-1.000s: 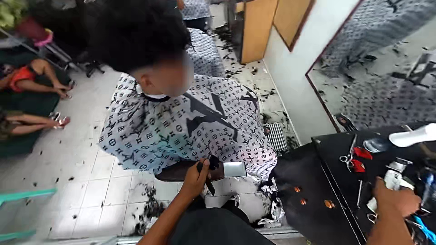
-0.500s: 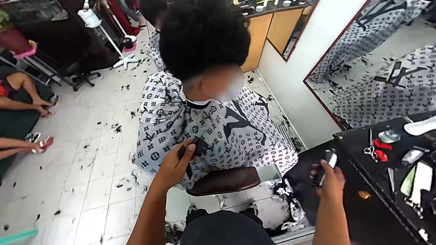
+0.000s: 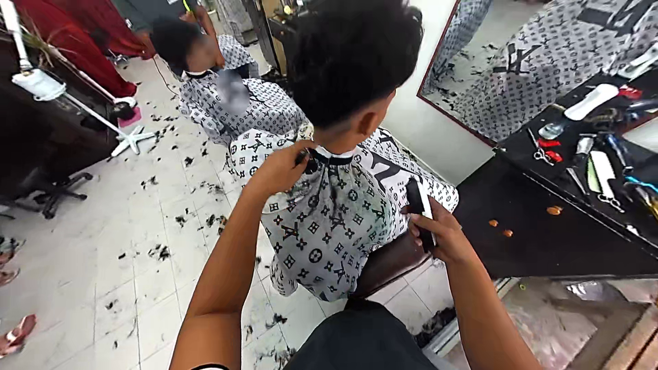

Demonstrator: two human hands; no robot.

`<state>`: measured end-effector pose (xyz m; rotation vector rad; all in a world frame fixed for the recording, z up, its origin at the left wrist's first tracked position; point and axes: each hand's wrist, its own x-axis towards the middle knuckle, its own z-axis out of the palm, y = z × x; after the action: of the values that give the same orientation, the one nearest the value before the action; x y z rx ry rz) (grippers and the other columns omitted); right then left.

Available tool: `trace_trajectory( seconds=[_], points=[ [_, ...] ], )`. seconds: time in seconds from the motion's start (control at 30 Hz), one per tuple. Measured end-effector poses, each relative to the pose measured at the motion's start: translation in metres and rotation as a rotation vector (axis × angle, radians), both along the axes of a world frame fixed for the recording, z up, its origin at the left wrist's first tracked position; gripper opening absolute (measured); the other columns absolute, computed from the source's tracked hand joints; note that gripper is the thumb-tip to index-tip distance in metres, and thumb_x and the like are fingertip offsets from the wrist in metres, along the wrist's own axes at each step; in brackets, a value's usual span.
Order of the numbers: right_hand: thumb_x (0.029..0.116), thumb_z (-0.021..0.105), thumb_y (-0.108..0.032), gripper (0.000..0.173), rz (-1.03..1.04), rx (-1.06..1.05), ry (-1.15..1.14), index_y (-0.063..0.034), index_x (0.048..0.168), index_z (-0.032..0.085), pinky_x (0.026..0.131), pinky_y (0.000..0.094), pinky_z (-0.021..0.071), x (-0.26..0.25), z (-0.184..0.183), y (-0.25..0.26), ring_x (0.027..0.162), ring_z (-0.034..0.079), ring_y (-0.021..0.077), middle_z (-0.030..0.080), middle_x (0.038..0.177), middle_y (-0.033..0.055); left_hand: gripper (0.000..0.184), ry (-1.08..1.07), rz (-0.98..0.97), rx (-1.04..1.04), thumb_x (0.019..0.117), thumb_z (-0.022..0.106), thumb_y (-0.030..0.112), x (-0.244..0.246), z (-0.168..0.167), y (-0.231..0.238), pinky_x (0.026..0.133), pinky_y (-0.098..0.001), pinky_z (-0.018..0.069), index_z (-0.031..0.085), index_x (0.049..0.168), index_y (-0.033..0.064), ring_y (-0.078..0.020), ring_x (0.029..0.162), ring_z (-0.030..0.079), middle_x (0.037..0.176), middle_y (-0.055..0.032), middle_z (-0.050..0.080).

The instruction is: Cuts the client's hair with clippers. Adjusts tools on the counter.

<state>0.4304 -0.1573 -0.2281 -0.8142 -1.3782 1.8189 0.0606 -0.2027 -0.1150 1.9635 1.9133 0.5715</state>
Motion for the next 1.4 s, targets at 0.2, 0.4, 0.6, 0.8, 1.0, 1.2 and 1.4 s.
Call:
trace_trajectory(
  seconds=[0.2, 0.4, 0.6, 0.8, 1.0, 1.2, 1.4],
  points=[
    [0.0848, 0.067, -0.018, 0.056, -0.035, -0.009, -0.038, -0.0041, 0.133, 0.043, 0.044, 0.023, 0.0498, -0.066, 0.019, -0.004, 0.053, 0.057, 0.008, 0.068, 0.098, 0.0046, 0.044, 0.133, -0.123, -0.056, 0.102, 0.056, 0.015, -0.024, -0.019, 0.035, 0.086, -0.0647, 0.0536, 0.055, 0.146, 0.0185, -0.0399, 0.097, 0.071, 0.107, -0.0202, 0.072],
    [0.0837, 0.077, -0.035, 0.067, -0.079, 0.036, 0.134, -0.0091, 0.136, 0.043, 0.045, 0.0244, 0.0531, -0.116, 0.021, -0.022, 0.055, 0.061, 0.0087, 0.069, 0.104, 0.0037, 0.048, 0.104, -0.355, -0.174, 0.1026, 0.052, 0.013, -0.051, -0.012, 0.049, 0.091, -0.0673, 0.0508, 0.049, 0.15, 0.0166, -0.045, 0.106, 0.068, 0.115, -0.0245, 0.07],
    [0.0951, 0.065, -0.023, 0.042, -0.226, 0.077, 0.213, -0.0132, 0.132, 0.048, 0.043, 0.0212, 0.0518, -0.176, 0.028, -0.059, 0.051, 0.059, 0.0059, 0.071, 0.102, 0.0028, 0.049, 0.082, -0.586, -0.204, 0.1011, 0.055, 0.011, -0.079, -0.019, 0.067, 0.091, -0.0677, 0.0505, 0.05, 0.149, 0.0134, -0.0455, 0.107, 0.068, 0.12, -0.0246, 0.069],
    [0.0995, 0.051, -0.02, 0.03, -0.366, 0.063, 0.106, -0.0137, 0.129, 0.048, 0.038, 0.0197, 0.0483, -0.22, 0.035, -0.087, 0.043, 0.053, 0.0036, 0.068, 0.082, -0.0018, 0.053, 0.033, -0.677, -0.247, 0.1014, 0.056, 0.013, -0.086, -0.023, 0.066, 0.09, -0.0664, 0.0514, 0.044, 0.153, 0.0109, -0.0451, 0.106, 0.068, 0.115, -0.0261, 0.069],
    [0.0975, 0.054, -0.022, 0.037, -0.52, 0.11, 0.011, -0.0106, 0.132, 0.044, 0.04, 0.021, 0.0511, -0.229, 0.038, -0.097, 0.045, 0.056, 0.0053, 0.07, 0.095, 0.0011, 0.061, -0.055, -0.632, -0.26, 0.1021, 0.056, 0.014, -0.086, -0.029, 0.054, 0.091, -0.0661, 0.0512, 0.034, 0.159, 0.0165, -0.0456, 0.106, 0.068, 0.116, -0.0273, 0.069],
    [0.0969, 0.051, -0.018, 0.039, -0.661, 0.104, -0.035, -0.005, 0.134, 0.049, 0.06, 0.0292, 0.0616, -0.223, 0.044, -0.092, 0.073, 0.071, 0.0138, 0.07, 0.1, 0.0041, 0.064, -0.042, -0.601, -0.257, 0.1023, 0.054, 0.015, -0.082, -0.032, 0.048, 0.09, -0.0646, 0.0516, 0.031, 0.161, 0.0196, -0.0446, 0.104, 0.068, 0.113, -0.0263, 0.069],
    [0.102, 0.047, -0.007, 0.047, -0.542, -0.043, -0.007, -0.0019, 0.147, 0.034, 0.083, 0.0406, 0.0615, -0.22, 0.072, -0.071, 0.099, 0.07, 0.022, 0.062, 0.124, 0.0133, 0.056, -0.061, -0.463, -0.183, 0.1047, 0.051, 0.017, -0.093, -0.034, 0.032, 0.094, -0.0653, 0.0507, 0.039, 0.159, 0.0228, -0.043, 0.109, 0.068, 0.117, -0.0241, 0.07]
  ],
)
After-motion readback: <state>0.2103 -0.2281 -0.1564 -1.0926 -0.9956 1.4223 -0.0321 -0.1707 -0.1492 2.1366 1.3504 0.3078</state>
